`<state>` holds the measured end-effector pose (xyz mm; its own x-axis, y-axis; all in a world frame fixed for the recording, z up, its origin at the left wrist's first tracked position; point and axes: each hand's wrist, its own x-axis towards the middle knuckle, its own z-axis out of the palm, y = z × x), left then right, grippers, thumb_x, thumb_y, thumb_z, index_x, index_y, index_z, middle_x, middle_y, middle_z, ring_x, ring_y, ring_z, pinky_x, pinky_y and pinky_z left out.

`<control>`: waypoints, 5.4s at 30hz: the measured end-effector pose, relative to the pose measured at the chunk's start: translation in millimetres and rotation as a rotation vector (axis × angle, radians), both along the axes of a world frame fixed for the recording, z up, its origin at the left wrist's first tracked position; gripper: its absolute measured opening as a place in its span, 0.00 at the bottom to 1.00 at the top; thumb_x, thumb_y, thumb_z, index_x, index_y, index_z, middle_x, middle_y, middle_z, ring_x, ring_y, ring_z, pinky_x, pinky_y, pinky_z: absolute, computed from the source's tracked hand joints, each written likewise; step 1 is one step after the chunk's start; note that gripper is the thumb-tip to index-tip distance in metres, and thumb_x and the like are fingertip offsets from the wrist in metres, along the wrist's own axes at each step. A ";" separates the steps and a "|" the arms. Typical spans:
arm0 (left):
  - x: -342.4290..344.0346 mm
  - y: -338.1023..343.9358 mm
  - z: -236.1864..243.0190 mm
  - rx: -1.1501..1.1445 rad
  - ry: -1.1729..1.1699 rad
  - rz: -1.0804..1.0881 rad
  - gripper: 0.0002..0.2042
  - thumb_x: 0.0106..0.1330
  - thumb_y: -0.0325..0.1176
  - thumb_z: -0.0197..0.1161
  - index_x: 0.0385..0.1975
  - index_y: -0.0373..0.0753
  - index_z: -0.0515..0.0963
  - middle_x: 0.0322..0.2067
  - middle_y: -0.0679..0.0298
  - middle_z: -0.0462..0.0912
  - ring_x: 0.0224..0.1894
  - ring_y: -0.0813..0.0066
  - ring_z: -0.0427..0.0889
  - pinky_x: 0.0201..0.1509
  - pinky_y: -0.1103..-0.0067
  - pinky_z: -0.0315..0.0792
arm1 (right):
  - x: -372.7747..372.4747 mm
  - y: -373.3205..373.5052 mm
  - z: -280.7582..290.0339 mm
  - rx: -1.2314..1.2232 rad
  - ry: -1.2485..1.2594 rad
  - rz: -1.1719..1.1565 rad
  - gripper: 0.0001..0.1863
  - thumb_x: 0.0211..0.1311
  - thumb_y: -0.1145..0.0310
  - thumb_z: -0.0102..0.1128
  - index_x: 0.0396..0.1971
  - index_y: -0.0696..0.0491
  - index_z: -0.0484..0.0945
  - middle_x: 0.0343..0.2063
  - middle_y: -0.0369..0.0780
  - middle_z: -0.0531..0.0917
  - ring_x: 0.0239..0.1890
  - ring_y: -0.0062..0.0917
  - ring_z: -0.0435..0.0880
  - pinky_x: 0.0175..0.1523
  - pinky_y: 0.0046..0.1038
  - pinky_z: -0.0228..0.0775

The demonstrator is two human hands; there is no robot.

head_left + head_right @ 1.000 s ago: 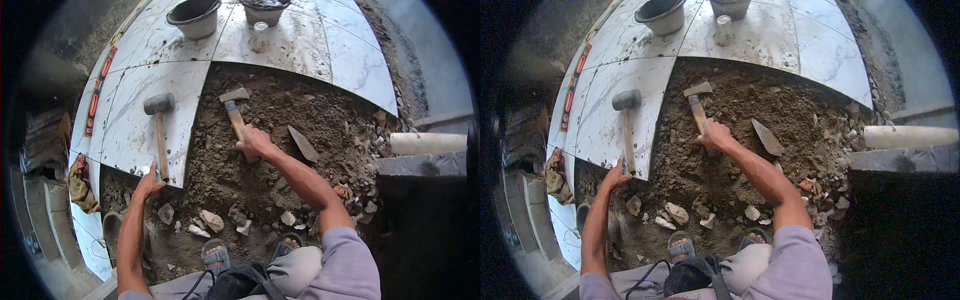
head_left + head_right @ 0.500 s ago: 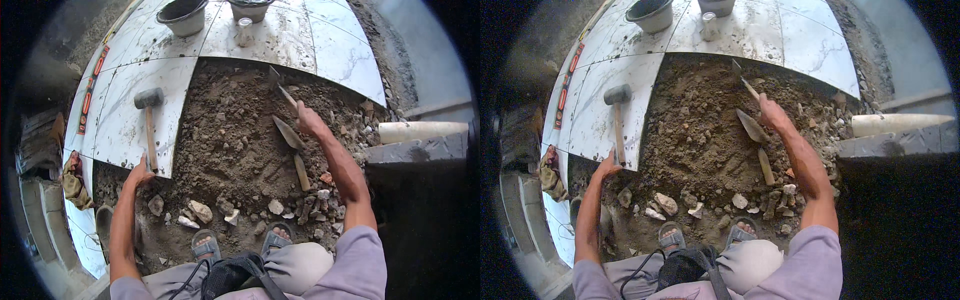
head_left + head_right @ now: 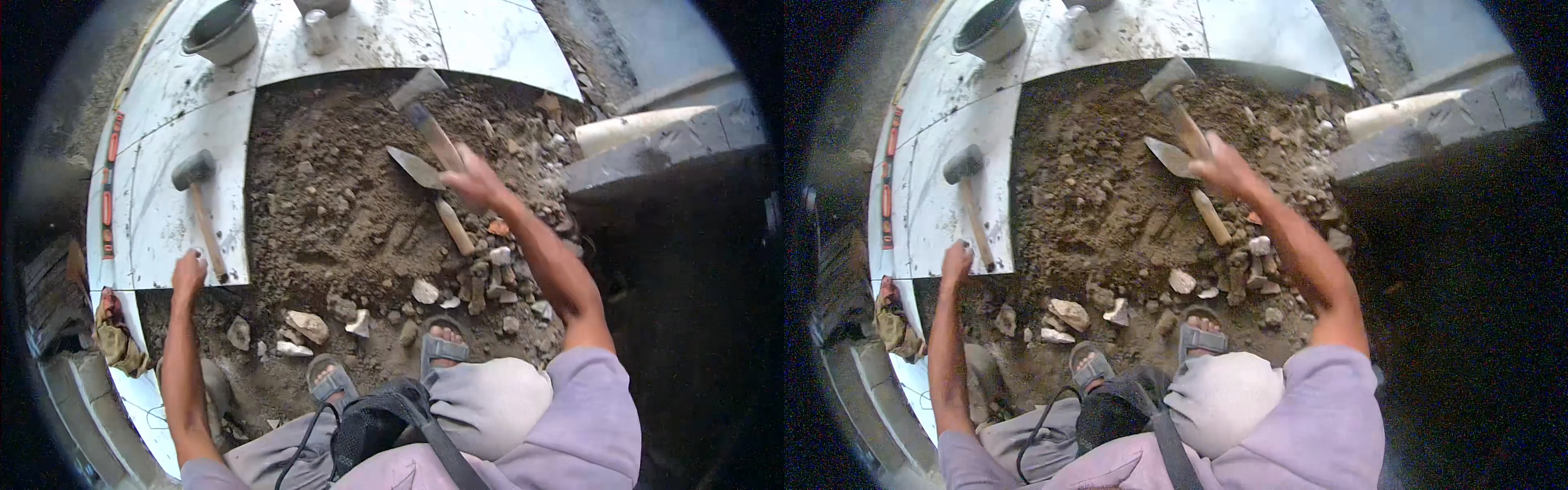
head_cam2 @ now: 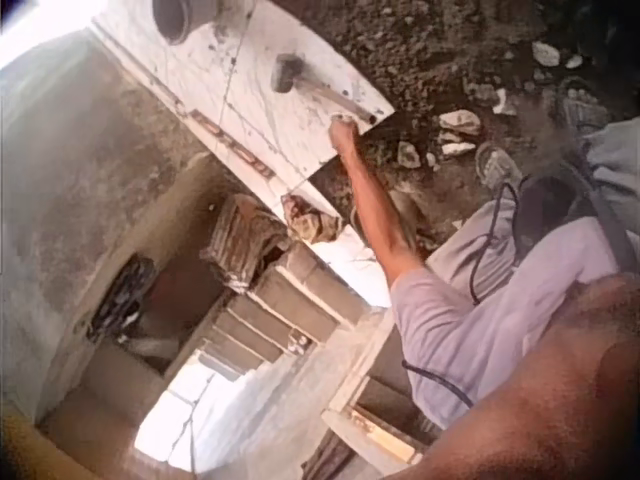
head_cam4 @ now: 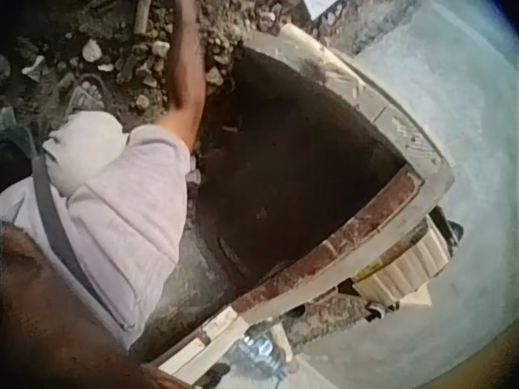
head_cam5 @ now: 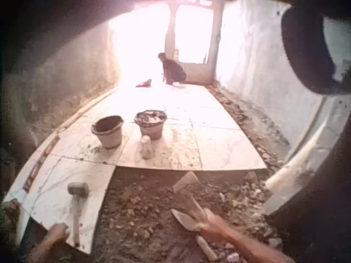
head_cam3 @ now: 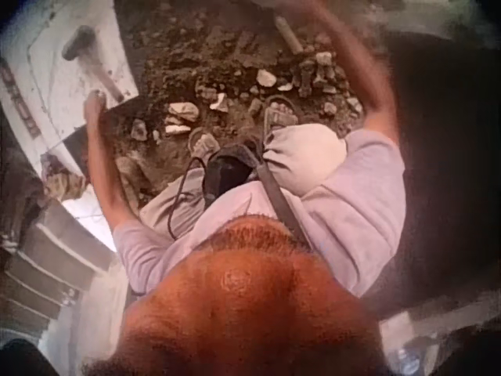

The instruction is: The person uses a small axe and a trowel to break apart and clear stones and dirt from a section of a floor. They use their hands to move pieces of rubble into a nearby hole in the ground.

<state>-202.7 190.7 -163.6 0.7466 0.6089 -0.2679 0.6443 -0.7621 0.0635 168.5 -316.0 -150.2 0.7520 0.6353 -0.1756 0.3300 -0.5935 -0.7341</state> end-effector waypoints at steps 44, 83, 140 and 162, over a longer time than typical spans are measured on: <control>156.6 -218.6 125.8 -1.280 -0.853 0.098 0.17 0.72 0.44 0.46 0.51 0.39 0.67 0.35 0.62 0.76 0.34 0.76 0.75 0.38 0.80 0.74 | -256.6 -205.9 61.5 0.022 -0.287 -0.517 0.22 0.58 0.63 0.59 0.47 0.58 0.63 0.29 0.52 0.78 0.31 0.43 0.81 0.35 0.37 0.72; 103.0 -218.3 -25.5 -1.455 -0.386 0.390 0.18 0.68 0.49 0.51 0.45 0.42 0.63 0.31 0.64 0.72 0.26 0.75 0.75 0.28 0.77 0.76 | -243.8 -207.5 35.5 -0.592 0.161 -0.386 0.21 0.60 0.59 0.51 0.46 0.58 0.63 0.33 0.60 0.78 0.39 0.56 0.77 0.43 0.48 0.68; 112.2 -242.0 -38.8 -1.617 -0.204 0.371 0.18 0.68 0.52 0.50 0.43 0.43 0.67 0.32 0.65 0.75 0.26 0.74 0.77 0.29 0.77 0.76 | -412.8 -327.2 -46.5 0.384 0.870 -1.333 0.14 0.64 0.55 0.54 0.42 0.48 0.69 0.23 0.33 0.72 0.21 0.21 0.75 0.19 0.26 0.69; 95.0 -235.6 0.4 -1.535 -0.314 0.462 0.17 0.69 0.51 0.50 0.45 0.44 0.64 0.30 0.64 0.71 0.26 0.74 0.75 0.28 0.74 0.75 | -90.0 -338.1 -80.6 -0.635 -0.173 -0.752 0.37 0.53 0.55 0.61 0.62 0.53 0.61 0.62 0.56 0.58 0.63 0.51 0.60 0.66 0.40 0.55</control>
<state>-107.7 -44.9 -163.2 0.7258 0.1039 -0.6800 0.6030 0.3795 0.7017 78.5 -654.1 -230.8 0.9673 -0.1903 -0.1676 -0.2206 -0.9575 -0.1857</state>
